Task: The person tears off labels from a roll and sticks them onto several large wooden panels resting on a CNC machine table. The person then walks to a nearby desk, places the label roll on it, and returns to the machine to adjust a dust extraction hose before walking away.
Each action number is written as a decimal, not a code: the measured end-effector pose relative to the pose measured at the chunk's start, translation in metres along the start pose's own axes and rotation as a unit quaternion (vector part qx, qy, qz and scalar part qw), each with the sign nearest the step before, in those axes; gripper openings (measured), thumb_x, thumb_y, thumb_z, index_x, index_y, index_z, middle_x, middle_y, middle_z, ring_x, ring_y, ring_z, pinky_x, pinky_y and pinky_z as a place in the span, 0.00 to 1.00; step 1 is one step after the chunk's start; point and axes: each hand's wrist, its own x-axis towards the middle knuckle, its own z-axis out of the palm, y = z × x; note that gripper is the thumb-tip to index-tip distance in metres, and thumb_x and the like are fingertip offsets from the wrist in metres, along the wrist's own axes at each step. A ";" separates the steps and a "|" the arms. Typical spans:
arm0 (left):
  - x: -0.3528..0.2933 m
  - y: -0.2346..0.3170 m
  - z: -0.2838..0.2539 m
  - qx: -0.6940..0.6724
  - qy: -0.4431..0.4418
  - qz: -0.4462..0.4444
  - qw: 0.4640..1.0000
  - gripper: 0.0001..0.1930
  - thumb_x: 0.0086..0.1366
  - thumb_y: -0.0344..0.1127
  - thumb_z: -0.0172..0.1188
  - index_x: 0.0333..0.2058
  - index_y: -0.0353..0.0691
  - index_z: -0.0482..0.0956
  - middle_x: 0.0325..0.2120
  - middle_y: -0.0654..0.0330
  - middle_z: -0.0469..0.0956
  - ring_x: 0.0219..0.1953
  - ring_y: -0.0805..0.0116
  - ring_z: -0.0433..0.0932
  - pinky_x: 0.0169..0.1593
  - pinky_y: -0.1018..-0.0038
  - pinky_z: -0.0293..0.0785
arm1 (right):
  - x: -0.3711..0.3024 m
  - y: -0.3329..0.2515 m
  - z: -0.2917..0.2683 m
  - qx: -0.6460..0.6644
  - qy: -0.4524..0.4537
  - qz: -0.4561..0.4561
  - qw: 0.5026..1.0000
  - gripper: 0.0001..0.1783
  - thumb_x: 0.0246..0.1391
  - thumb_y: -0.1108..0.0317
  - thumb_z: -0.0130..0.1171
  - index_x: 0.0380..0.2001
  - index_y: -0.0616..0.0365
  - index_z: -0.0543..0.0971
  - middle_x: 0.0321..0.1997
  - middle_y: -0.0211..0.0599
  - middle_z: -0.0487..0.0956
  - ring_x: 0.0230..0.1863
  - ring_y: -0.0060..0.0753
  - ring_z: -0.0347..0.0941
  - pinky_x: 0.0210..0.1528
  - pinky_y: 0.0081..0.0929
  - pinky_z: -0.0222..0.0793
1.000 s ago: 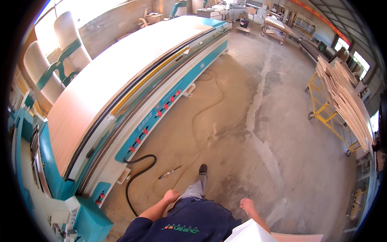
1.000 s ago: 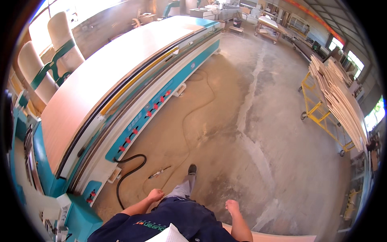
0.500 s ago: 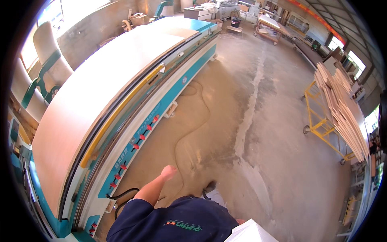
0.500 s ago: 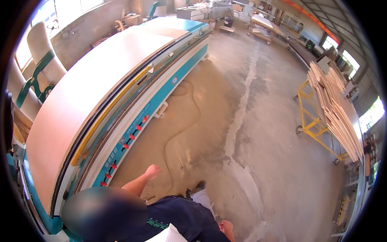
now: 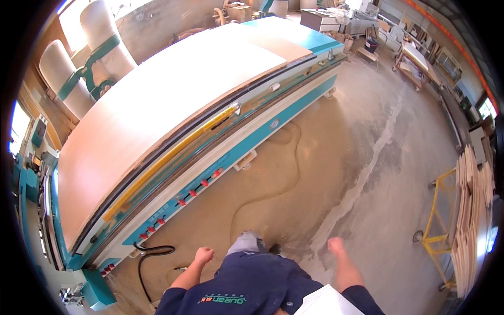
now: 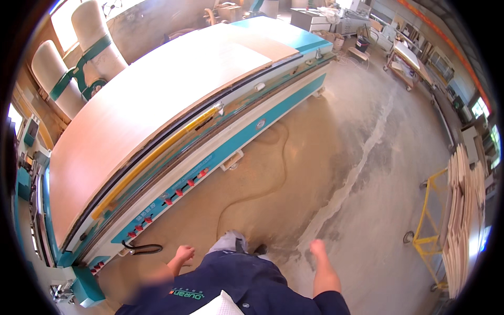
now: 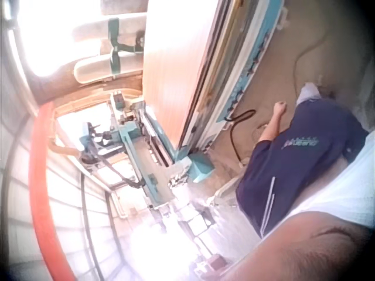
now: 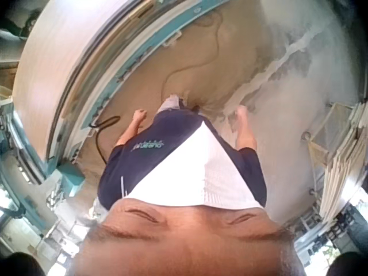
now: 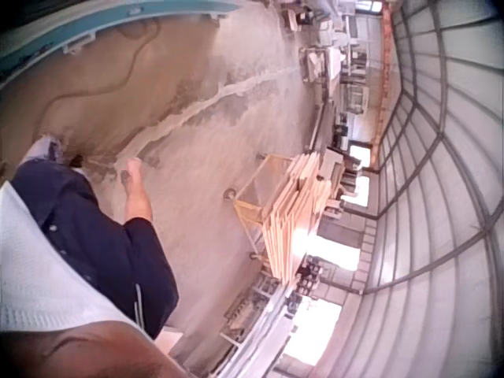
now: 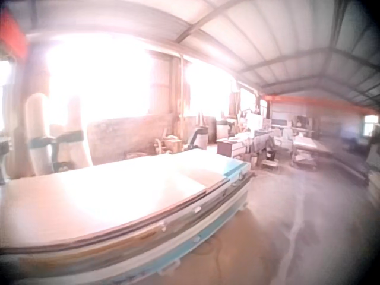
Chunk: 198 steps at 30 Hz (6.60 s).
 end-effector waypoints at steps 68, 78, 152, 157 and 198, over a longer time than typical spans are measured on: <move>-0.179 0.309 0.093 -0.212 0.666 0.027 0.715 0.16 0.49 0.37 0.65 0.36 0.40 0.72 0.44 0.53 0.67 0.47 0.53 0.68 0.50 0.62 0.66 | -0.119 -0.562 0.167 -0.460 -0.783 -0.135 0.396 0.25 0.58 0.56 0.51 0.53 0.63 0.70 0.43 0.33 0.76 0.39 0.22 0.72 0.38 0.21 0.69; -0.282 0.137 0.100 -0.228 0.621 -0.176 0.729 0.17 0.48 0.38 0.64 0.37 0.41 0.74 0.44 0.54 0.70 0.47 0.54 0.69 0.51 0.62 0.66 | -0.329 -0.433 0.315 -0.553 -0.808 -0.164 0.121 0.32 0.58 0.47 0.47 0.55 0.61 0.68 0.42 0.35 0.75 0.38 0.23 0.70 0.34 0.21 0.69; -0.767 -1.329 -0.434 -0.602 0.427 0.075 0.671 0.16 0.58 0.40 0.63 0.41 0.36 0.77 0.39 0.63 0.76 0.42 0.76 0.71 0.46 0.76 0.68 | -1.516 -0.087 1.200 -0.024 -0.780 -0.400 0.480 0.10 0.51 0.70 0.59 0.37 0.62 0.76 0.41 0.32 0.73 0.38 0.20 0.70 0.38 0.19 0.67; -0.799 -1.371 -0.444 -0.649 0.415 0.080 0.633 0.20 0.58 0.40 0.63 0.46 0.37 0.74 0.37 0.65 0.78 0.40 0.79 0.72 0.46 0.77 0.70 | -1.578 -0.074 1.253 -0.053 -0.786 -0.341 0.513 0.05 0.52 0.73 0.58 0.29 0.64 0.76 0.28 0.28 0.76 0.30 0.17 0.70 0.34 0.16 0.66; -0.779 -1.934 -0.904 -0.669 0.344 0.235 0.615 0.13 0.62 0.33 0.57 0.42 0.31 0.75 0.36 0.59 0.78 0.37 0.72 0.76 0.42 0.73 0.73 | -1.946 -0.203 1.751 -0.041 -0.639 -0.432 0.636 0.08 0.52 0.69 0.59 0.33 0.60 0.73 0.30 0.25 0.74 0.31 0.14 0.68 0.34 0.15 0.66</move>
